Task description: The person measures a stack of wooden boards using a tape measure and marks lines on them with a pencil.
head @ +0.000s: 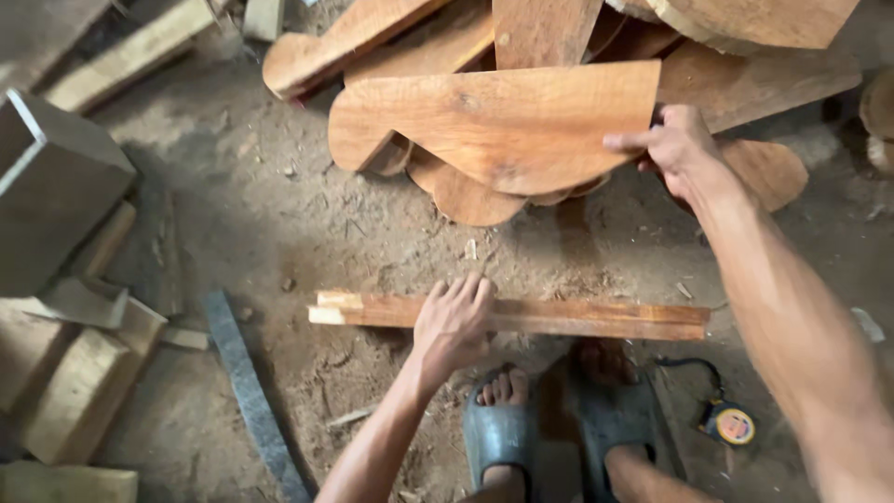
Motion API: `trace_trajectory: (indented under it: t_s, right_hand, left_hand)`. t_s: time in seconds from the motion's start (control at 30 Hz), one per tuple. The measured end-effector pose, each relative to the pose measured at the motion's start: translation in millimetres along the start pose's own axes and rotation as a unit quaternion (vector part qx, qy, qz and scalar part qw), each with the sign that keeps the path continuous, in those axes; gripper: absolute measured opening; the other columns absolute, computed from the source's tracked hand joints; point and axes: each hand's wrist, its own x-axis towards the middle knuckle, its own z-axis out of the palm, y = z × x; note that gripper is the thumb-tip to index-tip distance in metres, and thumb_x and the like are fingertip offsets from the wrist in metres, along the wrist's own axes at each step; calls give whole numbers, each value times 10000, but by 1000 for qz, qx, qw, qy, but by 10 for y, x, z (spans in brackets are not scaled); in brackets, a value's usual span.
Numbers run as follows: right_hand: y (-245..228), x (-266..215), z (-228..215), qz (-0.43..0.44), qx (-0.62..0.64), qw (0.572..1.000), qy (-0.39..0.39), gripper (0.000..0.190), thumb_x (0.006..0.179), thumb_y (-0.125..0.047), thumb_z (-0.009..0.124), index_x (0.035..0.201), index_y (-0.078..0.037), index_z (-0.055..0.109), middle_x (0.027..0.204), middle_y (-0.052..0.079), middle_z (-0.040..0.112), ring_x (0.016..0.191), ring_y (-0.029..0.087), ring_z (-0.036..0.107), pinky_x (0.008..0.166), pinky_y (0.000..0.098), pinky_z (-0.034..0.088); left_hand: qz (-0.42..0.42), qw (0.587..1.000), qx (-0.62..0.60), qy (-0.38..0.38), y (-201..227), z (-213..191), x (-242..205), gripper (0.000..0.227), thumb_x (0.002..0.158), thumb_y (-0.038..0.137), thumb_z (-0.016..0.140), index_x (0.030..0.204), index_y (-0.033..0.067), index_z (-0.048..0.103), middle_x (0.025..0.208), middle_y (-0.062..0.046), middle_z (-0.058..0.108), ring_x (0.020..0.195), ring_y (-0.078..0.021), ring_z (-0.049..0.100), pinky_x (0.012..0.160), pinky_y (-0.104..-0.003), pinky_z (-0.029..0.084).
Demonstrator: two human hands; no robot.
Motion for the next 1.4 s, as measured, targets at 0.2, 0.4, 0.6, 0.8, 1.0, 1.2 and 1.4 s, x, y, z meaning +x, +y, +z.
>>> trace_trajectory:
  t_s: [0.2, 0.4, 0.6, 0.8, 1.0, 1.2, 1.4]
  right_hand:
    - [348, -837, -421, -98, -167, 975, -105, 481, 677, -73, 858, 1119, 18, 693, 1038, 110, 742, 887, 228, 726, 751, 351, 615]
    - [1172, -820, -1890, -126, -271, 940, -164, 427, 641, -124, 912, 1022, 3, 767, 995, 86, 768, 878, 188, 687, 787, 327, 564]
    - [1835, -421, -2289, -19, -256, 925, -281, 701, 733, -408, 782, 1286, 3, 656, 1207, 101, 704, 1082, 212, 627, 926, 368, 498]
    - [1962, -628, -1776, 17, -372, 865, -337, 849, 769, -666, 658, 1331, -29, 655, 1230, 136, 768, 1123, 265, 655, 957, 393, 521]
    - [1138, -1075, -1297, 41, -495, 804, -328, 818, 756, -689, 632, 1325, -102, 628, 1058, 114, 768, 1003, 284, 704, 884, 411, 562]
    - [559, -1672, -399, -382, -628, 669, -106, 1068, 565, -770, 768, 1325, -53, 550, 940, 171, 692, 922, 339, 671, 862, 436, 547]
    - [709, -1718, 86, -333, -624, 696, -121, 899, 526, -420, 899, 1248, -35, 524, 920, 196, 682, 893, 369, 672, 834, 463, 529]
  left_hand:
    - [13, 999, -33, 4, -18, 54, 5, 593, 653, 268, 814, 1123, 52, 524, 1094, -120, 582, 1103, -280, 570, 968, -443, 423]
    - [24, 994, 0, 110, -12, 130, -62, 981, 619, 315, 845, 1464, 115, 390, 1495, -183, 414, 1403, -400, 346, 1157, -538, 215]
    - [-6, 995, 60, 79, 24, -48, 133, 1235, 560, 227, 805, 1624, 96, 192, 1711, -174, 143, 1587, -356, 75, 1280, -502, 44]
    - [-22, 1000, 1, 22, 93, -137, 147, 1226, 509, 184, 779, 1591, 62, 215, 1682, -122, 210, 1574, -299, 98, 1261, -516, 26]
    - [-17, 1000, 10, 23, 135, -201, 130, 1096, 577, 123, 719, 1569, 18, 265, 1579, -183, 398, 1515, -324, 299, 1285, -519, 102]
    - [-34, 986, 31, -161, -19, -337, 399, 1246, 507, 99, 780, 1587, 19, 164, 1579, -268, 298, 1464, -419, 277, 1251, -528, 99]
    - [51, 998, -3, -26, -481, -384, 190, 1575, 292, 516, 944, 1543, -24, 154, 1608, -352, 239, 1487, -504, 194, 1189, -640, 71]
